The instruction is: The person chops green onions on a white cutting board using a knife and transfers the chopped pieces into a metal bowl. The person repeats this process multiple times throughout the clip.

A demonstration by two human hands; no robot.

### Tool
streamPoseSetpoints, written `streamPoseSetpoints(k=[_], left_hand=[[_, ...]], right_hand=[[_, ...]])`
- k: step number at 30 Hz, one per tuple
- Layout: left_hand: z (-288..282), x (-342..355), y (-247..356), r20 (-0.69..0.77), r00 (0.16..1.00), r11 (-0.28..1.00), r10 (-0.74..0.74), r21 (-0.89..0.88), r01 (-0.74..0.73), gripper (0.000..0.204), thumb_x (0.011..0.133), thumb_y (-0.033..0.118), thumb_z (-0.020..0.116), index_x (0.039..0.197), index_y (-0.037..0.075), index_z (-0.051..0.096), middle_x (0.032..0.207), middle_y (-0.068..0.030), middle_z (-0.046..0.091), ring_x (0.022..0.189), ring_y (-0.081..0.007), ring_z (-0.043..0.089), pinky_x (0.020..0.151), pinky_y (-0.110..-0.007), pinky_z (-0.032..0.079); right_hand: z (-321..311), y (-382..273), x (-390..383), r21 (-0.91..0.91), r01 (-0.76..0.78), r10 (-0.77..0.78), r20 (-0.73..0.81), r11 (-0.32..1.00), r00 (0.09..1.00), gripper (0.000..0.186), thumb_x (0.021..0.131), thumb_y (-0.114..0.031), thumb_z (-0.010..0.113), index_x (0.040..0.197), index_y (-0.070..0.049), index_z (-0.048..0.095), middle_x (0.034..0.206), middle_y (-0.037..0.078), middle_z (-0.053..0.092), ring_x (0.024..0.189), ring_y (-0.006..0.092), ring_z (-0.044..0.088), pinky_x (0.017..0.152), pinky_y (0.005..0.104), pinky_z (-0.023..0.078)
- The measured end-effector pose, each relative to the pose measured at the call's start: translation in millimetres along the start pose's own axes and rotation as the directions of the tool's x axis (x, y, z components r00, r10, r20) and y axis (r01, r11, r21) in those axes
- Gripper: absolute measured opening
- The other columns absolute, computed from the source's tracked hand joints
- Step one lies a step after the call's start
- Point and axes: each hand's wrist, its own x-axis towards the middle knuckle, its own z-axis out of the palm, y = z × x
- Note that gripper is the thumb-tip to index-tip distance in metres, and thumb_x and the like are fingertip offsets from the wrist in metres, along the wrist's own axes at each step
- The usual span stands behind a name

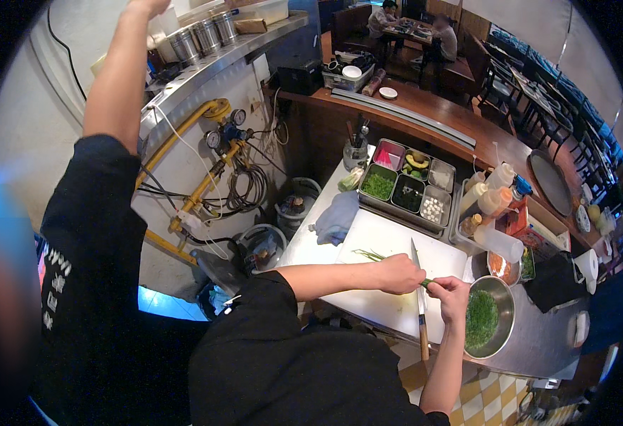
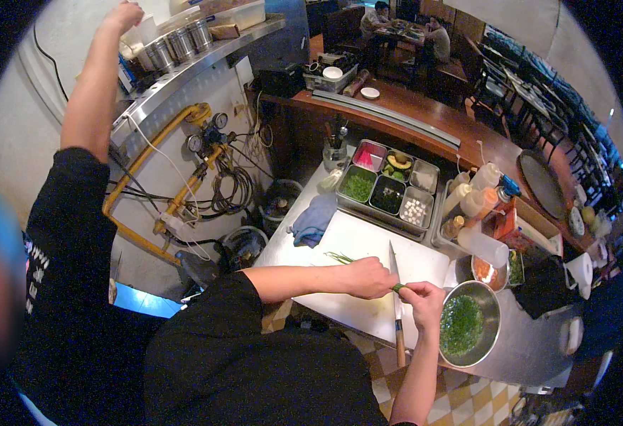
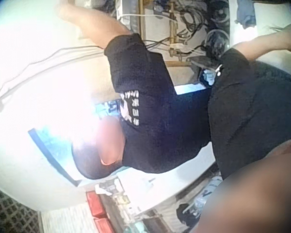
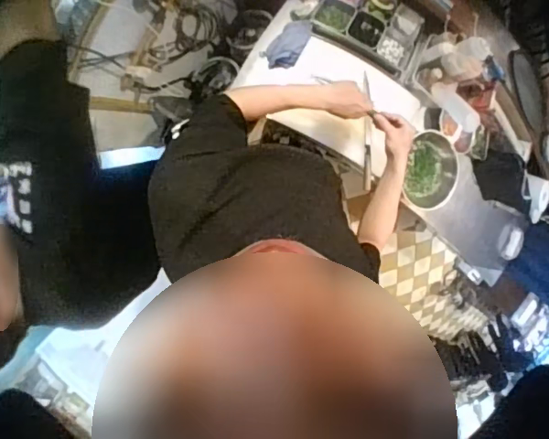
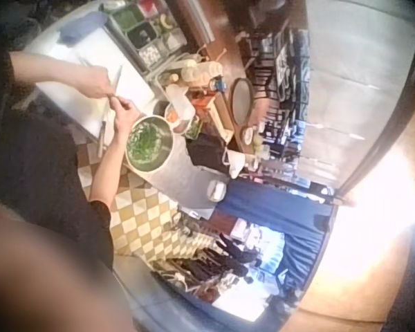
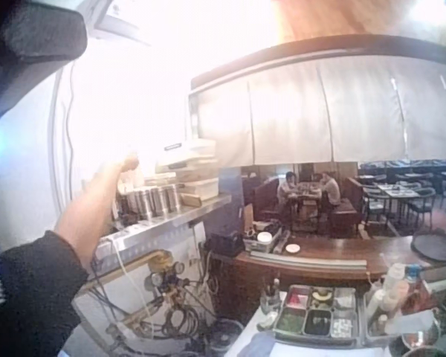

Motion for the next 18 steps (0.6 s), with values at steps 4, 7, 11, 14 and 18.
streamPoseSetpoints(k=[4,7,11,14,18], left_hand=[[-5,-1,7,0.09,0.994,0.998,-0.064,-0.023,0.066,0.025,0.089,0.024,0.055,0.087,0.001,0.062,0.071,-0.018,0.068,0.067,-0.0383,0.068,0.064,-0.05,0.053],[-11,6,0,0.221,0.972,0.992,-0.086,-0.071,0.104,0.023,0.086,0.022,0.051,0.095,0.003,0.062,0.072,-0.0186,0.069,0.067,-0.0391,0.069,0.062,-0.052,0.053],[-9,0,-8,0.097,0.995,0.992,0.019,-0.128,-0.007,0.036,0.087,0.036,0.059,0.101,0.003,0.063,0.084,-0.0218,0.07,0.079,-0.0406,0.069,0.073,-0.053,0.053],[-12,3,-3,0.076,0.997,0.983,-0.003,-0.185,0.017,0.037,0.093,0.037,0.058,0.107,0.003,0.057,0.081,-0.0206,0.069,0.077,-0.0426,0.067,0.072,-0.054,0.052],[-16,9,4,0.266,0.961,0.985,-0.07,-0.133,0.109,0.031,0.097,0.034,0.055,0.104,0.003,0.056,0.078,-0.02,0.068,0.076,-0.0429,0.066,0.07,-0.053,0.051]], right_hand=[[1,3,-5,0.015,-0.028,0.028,0.0,1.0,1.0,0.016,0.077,0.0,0.078,0.089,0.007,0.07,0.078,0.012,0.072,0.066,0.0166,0.068,0.063,0.0276,0.058],[0,2,-4,-0.059,-0.028,0.027,-0.03,0.998,0.999,0.019,0.076,-0.005,0.081,0.089,0.006,0.073,0.078,0.012,0.072,0.07,0.0163,0.068,0.066,0.0276,0.057],[6,3,1,-0.118,-0.101,0.103,0.008,0.988,0.995,0.015,0.078,-0.005,0.079,0.087,0.005,0.072,0.076,0.009,0.071,0.068,0.0128,0.066,0.064,0.0277,0.055],[12,-1,2,0.011,-0.137,0.136,0.03,0.991,0.99,0.015,0.079,-0.001,0.079,0.089,0.007,0.072,0.078,0.01,0.071,0.067,0.0127,0.066,0.062,0.0258,0.055],[1,11,-1,0.12,-0.174,0.171,0.036,0.977,0.985,0.016,0.08,-0.001,0.078,0.092,0.007,0.071,0.08,0.013,0.072,0.069,0.0156,0.069,0.063,0.0258,0.057]])
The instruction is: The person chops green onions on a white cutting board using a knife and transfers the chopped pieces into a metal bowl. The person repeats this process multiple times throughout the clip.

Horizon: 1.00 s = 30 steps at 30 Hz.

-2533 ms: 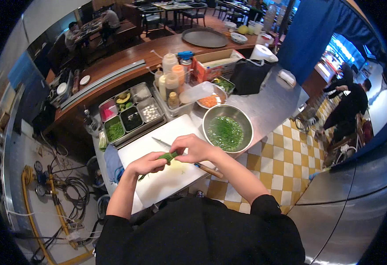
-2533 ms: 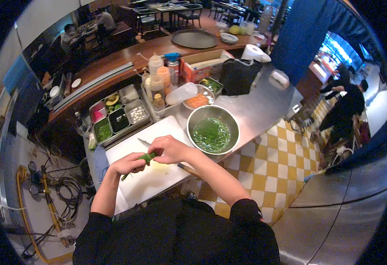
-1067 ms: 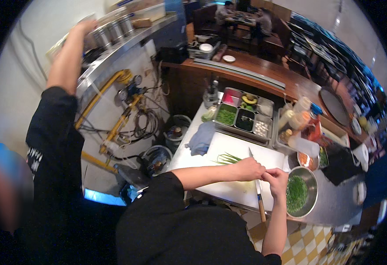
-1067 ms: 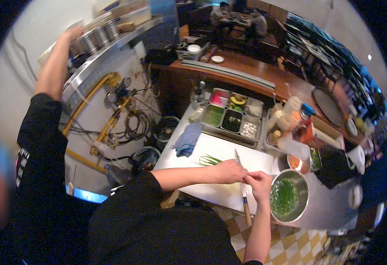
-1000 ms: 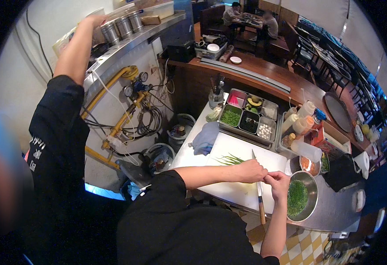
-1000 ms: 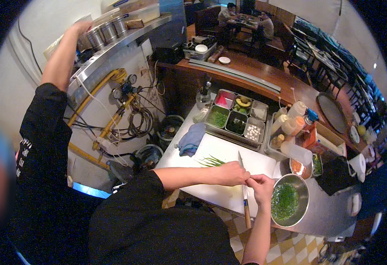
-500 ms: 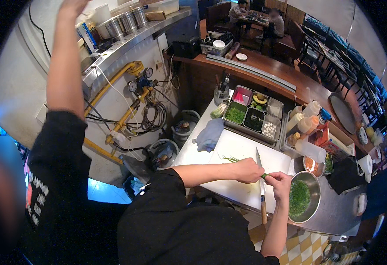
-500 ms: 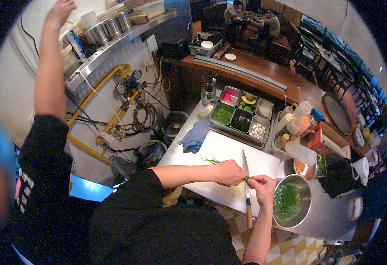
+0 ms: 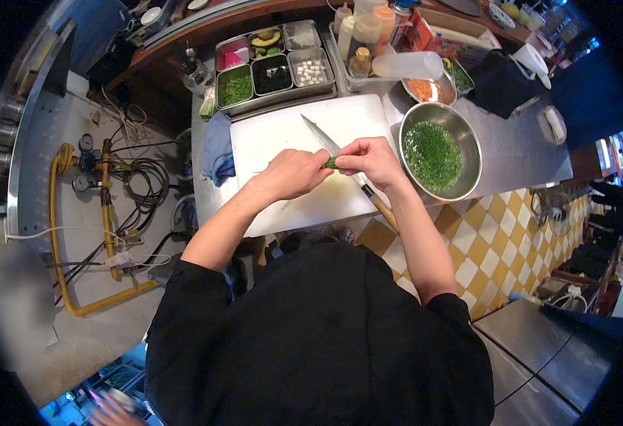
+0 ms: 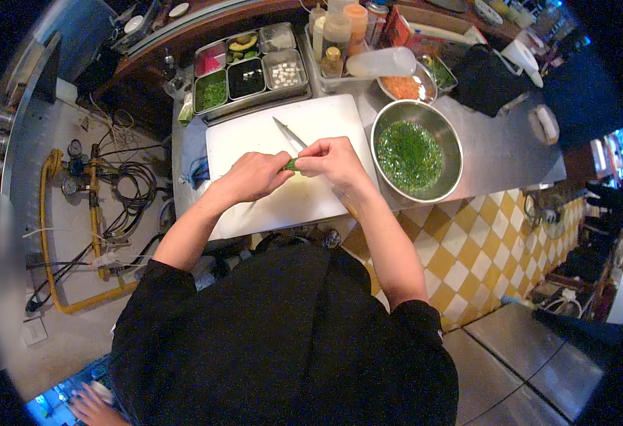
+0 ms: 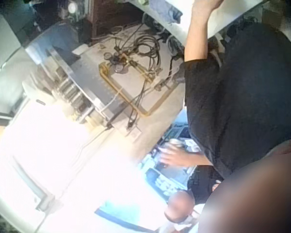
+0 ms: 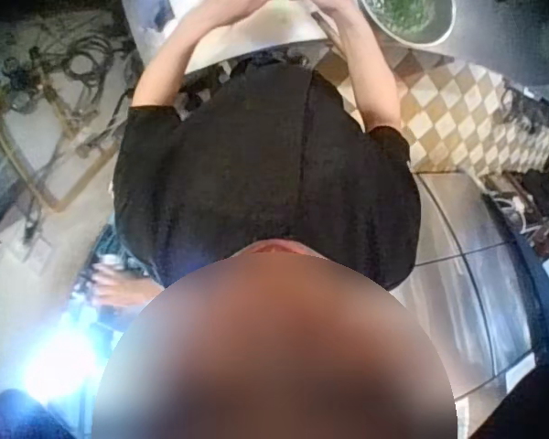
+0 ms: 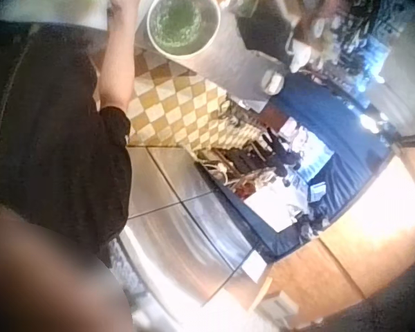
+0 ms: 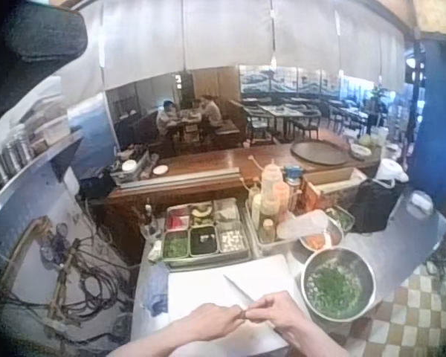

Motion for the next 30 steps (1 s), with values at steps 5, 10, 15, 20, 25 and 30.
streamPoseSetpoints(k=[5,10,15,20,25,30], left_hand=[[13,-12,-16,-0.02,1.0,1.0,0.006,0.001,-0.006,0.024,0.094,0.028,0.058,0.099,0.005,0.054,0.074,-0.0195,0.066,0.071,-0.0427,0.064,0.065,-0.054,0.049],[21,-17,-23,0.025,1.0,0.998,-0.01,-0.068,0.011,0.027,0.093,0.029,0.058,0.101,0.003,0.054,0.08,-0.0223,0.067,0.077,-0.0435,0.064,0.07,-0.054,0.049],[25,-17,-29,0.068,0.995,0.987,-0.073,-0.139,0.082,0.025,0.095,0.027,0.058,0.099,0.002,0.056,0.086,-0.0231,0.066,0.082,-0.0435,0.063,0.073,-0.052,0.049],[24,-26,-45,0.041,0.998,0.98,-0.042,-0.194,0.05,0.023,0.095,0.024,0.059,0.099,0.001,0.06,0.089,-0.021,0.062,0.088,-0.0412,0.061,0.079,-0.048,0.049],[63,-18,-54,0.025,0.995,0.989,-0.094,-0.112,0.096,0.025,0.089,0.021,0.064,0.103,0.001,0.061,0.097,-0.0192,0.063,0.095,-0.0376,0.061,0.083,-0.047,0.049],[63,-13,-47,-0.143,0.989,0.999,0.039,-0.031,-0.044,0.03,0.08,0.013,0.071,0.106,0.004,0.058,0.095,-0.017,0.063,0.09,-0.0356,0.062,0.078,-0.046,0.051]], right_hand=[[9,7,-4,0.101,-0.068,0.071,-0.033,0.993,0.997,0.017,0.078,-0.003,0.08,0.091,0.005,0.071,0.08,0.01,0.072,0.069,0.0149,0.069,0.062,0.0255,0.057],[14,13,1,0.046,-0.133,0.133,-0.008,0.99,0.991,0.018,0.079,-0.005,0.08,0.092,0.004,0.07,0.08,0.008,0.07,0.069,0.0145,0.069,0.062,0.0243,0.057],[13,21,4,0.129,-0.215,0.209,0.059,0.968,0.976,0.028,0.087,-0.014,0.076,0.106,0.003,0.067,0.086,0.007,0.07,0.071,0.0134,0.069,0.065,0.024,0.057],[-10,36,-10,0.039,-0.165,0.169,-0.149,0.986,0.974,0.038,0.092,-0.024,0.071,0.116,0.004,0.065,0.092,0.01,0.071,0.077,0.0144,0.069,0.07,0.0269,0.057],[-5,37,-39,-0.805,-0.101,-0.114,-0.205,0.585,0.972,0.037,0.083,-0.023,0.073,0.112,-0.001,0.066,0.102,0.021,0.07,0.089,0.0317,0.07,0.078,0.0415,0.056],[3,70,-60,-0.927,-0.121,-0.214,-0.207,0.356,0.955,0.036,0.075,-0.007,0.064,0.109,-0.005,0.054,0.093,0.018,0.062,0.09,0.0377,0.065,0.077,0.0484,0.054]])
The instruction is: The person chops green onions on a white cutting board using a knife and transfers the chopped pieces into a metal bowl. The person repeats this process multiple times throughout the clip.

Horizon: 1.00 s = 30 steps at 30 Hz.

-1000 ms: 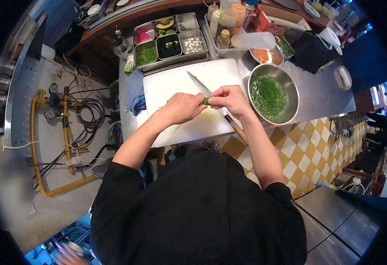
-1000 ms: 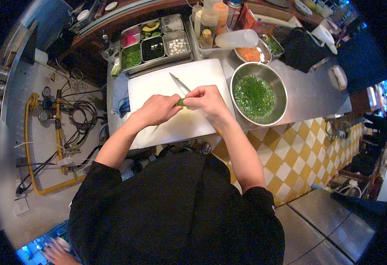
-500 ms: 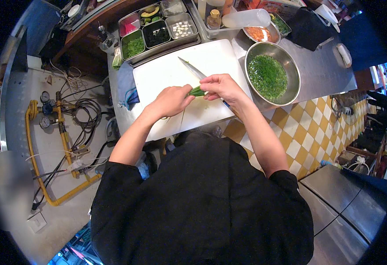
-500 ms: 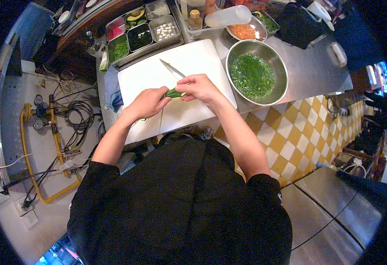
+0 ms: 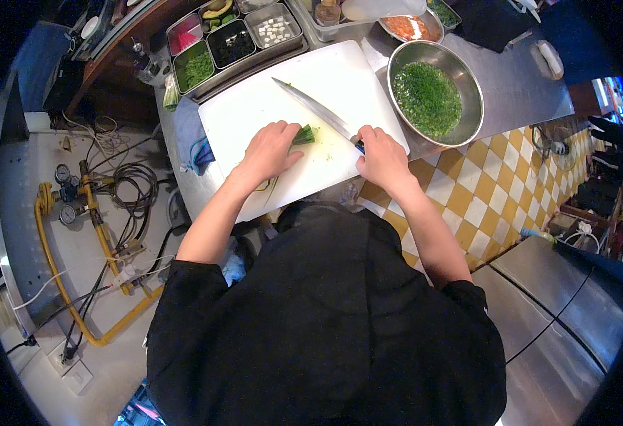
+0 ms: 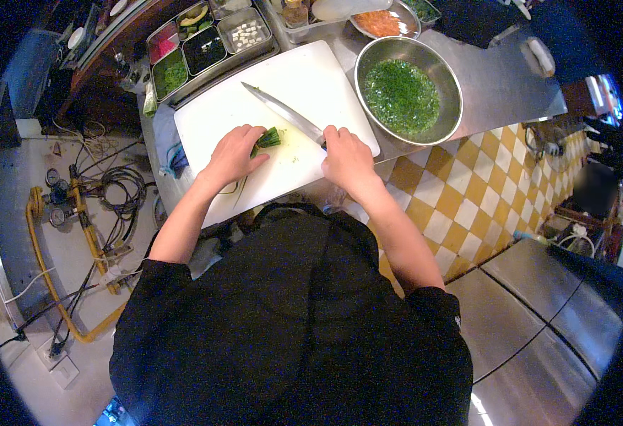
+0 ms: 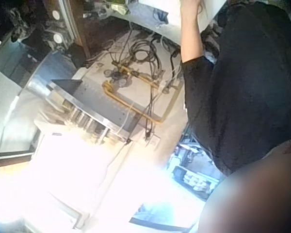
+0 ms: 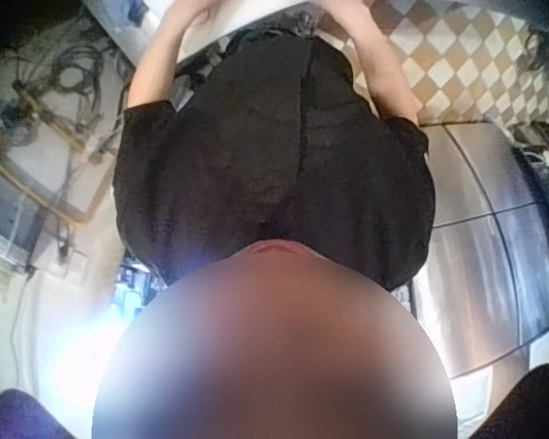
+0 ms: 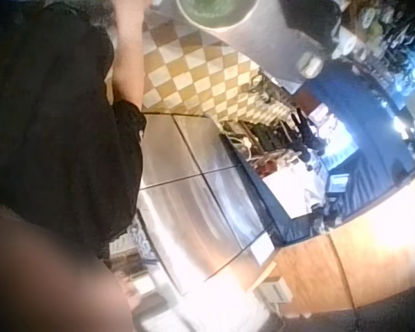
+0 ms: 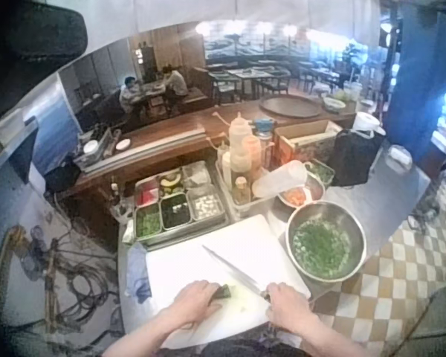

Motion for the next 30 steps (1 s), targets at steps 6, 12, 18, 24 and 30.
streamPoseSetpoints(k=[6,12,18,24,30], left_hand=[[13,-4,-10,-0.056,0.984,0.984,0.167,0.079,-0.162,0.026,0.077,0.014,0.073,0.095,0.005,0.056,0.086,-0.0121,0.063,0.079,-0.0318,0.063,0.071,-0.043,0.052],[23,3,-17,-0.198,0.938,0.95,0.285,-0.074,-0.304,0.013,0.077,0.01,0.073,0.08,0.004,0.062,0.086,-0.0097,0.064,0.078,-0.0293,0.065,0.067,-0.04,0.055],[29,8,-18,-0.226,0.898,0.91,0.378,-0.088,-0.405,0.014,0.074,0.008,0.078,0.081,0.006,0.067,0.087,-0.0091,0.067,0.079,-0.0275,0.066,0.065,-0.036,0.055],[8,15,-24,0.006,0.967,0.929,0.256,-0.28,-0.244,0.011,0.075,0.008,0.075,0.083,0.004,0.068,0.085,-0.0111,0.067,0.081,-0.0301,0.066,0.069,-0.04,0.055],[-14,24,-29,0.0,0.971,0.95,0.238,-0.209,-0.232,0.018,0.075,0.01,0.077,0.088,0.003,0.067,0.091,-0.0124,0.066,0.085,-0.0325,0.065,0.072,-0.042,0.053]], right_hand=[[-2,-8,-9,0.156,-0.084,0.089,-0.021,0.984,0.996,0.039,0.079,-0.003,0.056,0.116,-0.005,0.046,0.099,0.023,0.064,0.094,0.0423,0.063,0.079,0.0507,0.051],[-13,-7,-43,0.503,-0.156,0.133,0.082,0.85,0.988,0.044,0.091,-0.011,0.055,0.134,-0.006,0.045,0.098,0.029,0.065,0.095,0.0476,0.063,0.084,0.0503,0.049],[5,-24,-78,0.574,-0.264,0.25,0.104,0.775,0.962,0.04,0.098,-0.017,0.054,0.137,-0.011,0.049,0.094,0.027,0.068,0.091,0.0468,0.065,0.077,0.0501,0.051],[14,-44,-85,0.622,-0.387,0.364,0.17,0.681,0.916,0.031,0.098,-0.015,0.054,0.128,-0.006,0.053,0.091,0.026,0.067,0.087,0.0478,0.064,0.074,0.0509,0.051],[24,-45,-91,0.528,-0.292,0.344,0.001,0.797,0.939,0.033,0.096,-0.011,0.053,0.129,-0.007,0.051,0.09,0.025,0.067,0.082,0.0488,0.064,0.072,0.0542,0.05]])
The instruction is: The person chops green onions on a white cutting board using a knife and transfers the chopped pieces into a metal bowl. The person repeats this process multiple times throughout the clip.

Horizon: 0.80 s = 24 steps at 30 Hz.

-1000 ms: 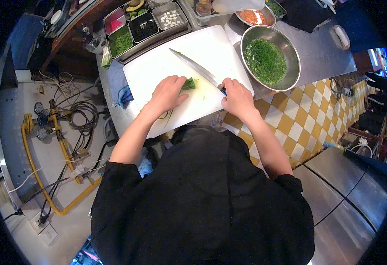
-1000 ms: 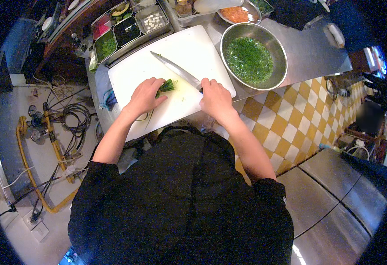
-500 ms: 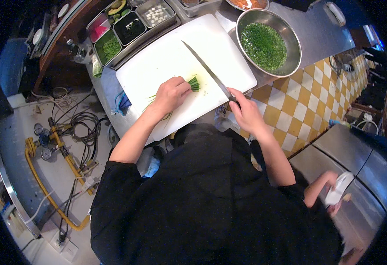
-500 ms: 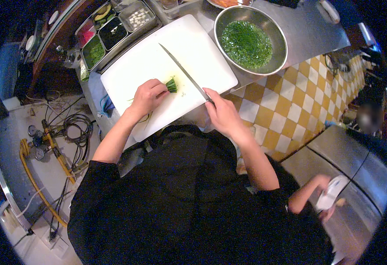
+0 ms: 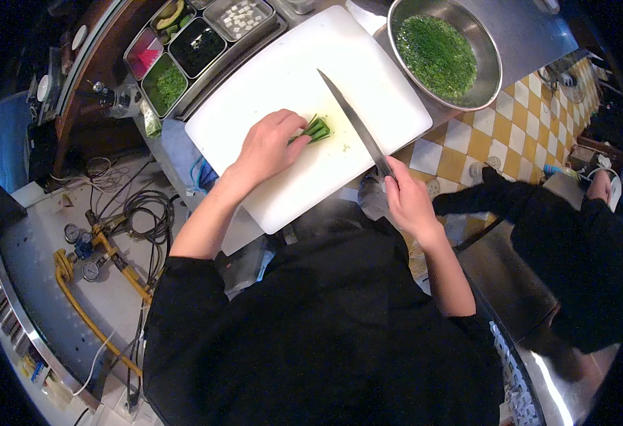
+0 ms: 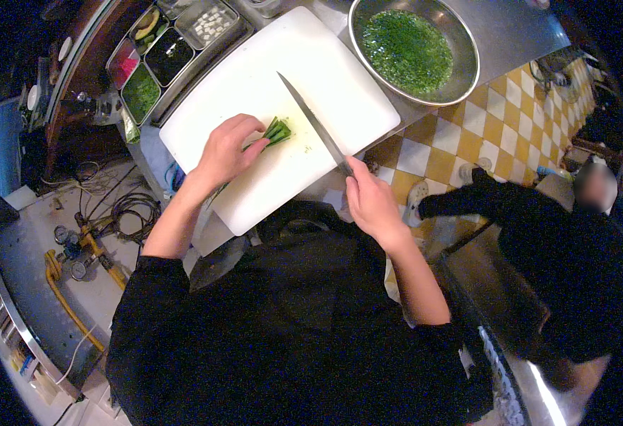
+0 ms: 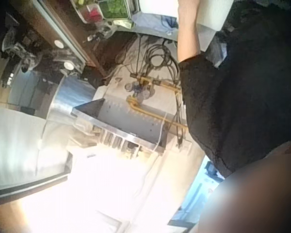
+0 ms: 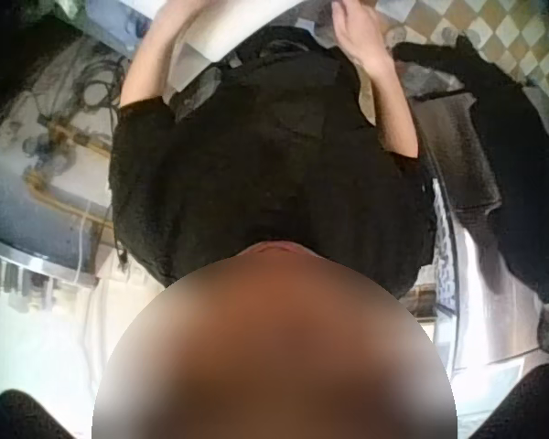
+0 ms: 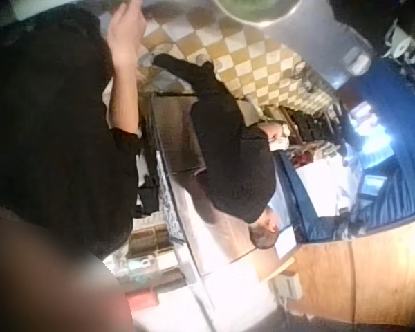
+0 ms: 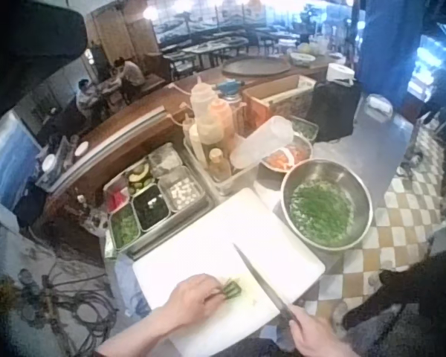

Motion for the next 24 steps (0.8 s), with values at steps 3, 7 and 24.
streamPoseSetpoints(k=[3,7,24], left_hand=[[-20,-2,17,-0.001,1.0,0.995,0.03,0.098,-0.03,0.024,0.073,0.012,0.079,0.092,0.003,0.067,0.094,-0.013,0.067,0.087,-0.0321,0.066,0.075,-0.041,0.053],[1,-6,15,-0.102,0.994,0.997,0.036,0.073,-0.028,0.02,0.074,0.009,0.079,0.09,0.003,0.07,0.096,-0.0119,0.069,0.087,-0.0294,0.067,0.076,-0.04,0.055],[52,1,-7,-0.184,0.94,0.958,0.288,0.054,-0.283,0.022,0.063,-0.006,0.072,0.084,0.002,0.068,0.091,-0.0096,0.066,0.088,-0.0276,0.067,0.073,-0.036,0.057]], right_hand=[[-2,2,-6,-0.094,-0.04,0.043,0.027,0.995,0.999,0.037,0.094,-0.01,0.054,0.13,-0.008,0.05,0.091,0.026,0.068,0.082,0.0484,0.064,0.073,0.0558,0.051],[1,-4,-15,-0.1,-0.042,0.045,0.029,0.994,0.999,0.042,0.092,-0.007,0.055,0.134,-0.009,0.05,0.082,0.023,0.066,0.078,0.0451,0.065,0.07,0.0546,0.049],[-4,-7,-28,-0.284,0.136,-0.076,0.214,0.949,0.974,0.074,0.086,-0.012,0.064,0.154,-0.02,0.036,0.077,0.013,0.055,0.061,0.0352,0.061,0.054,0.0466,0.053]])
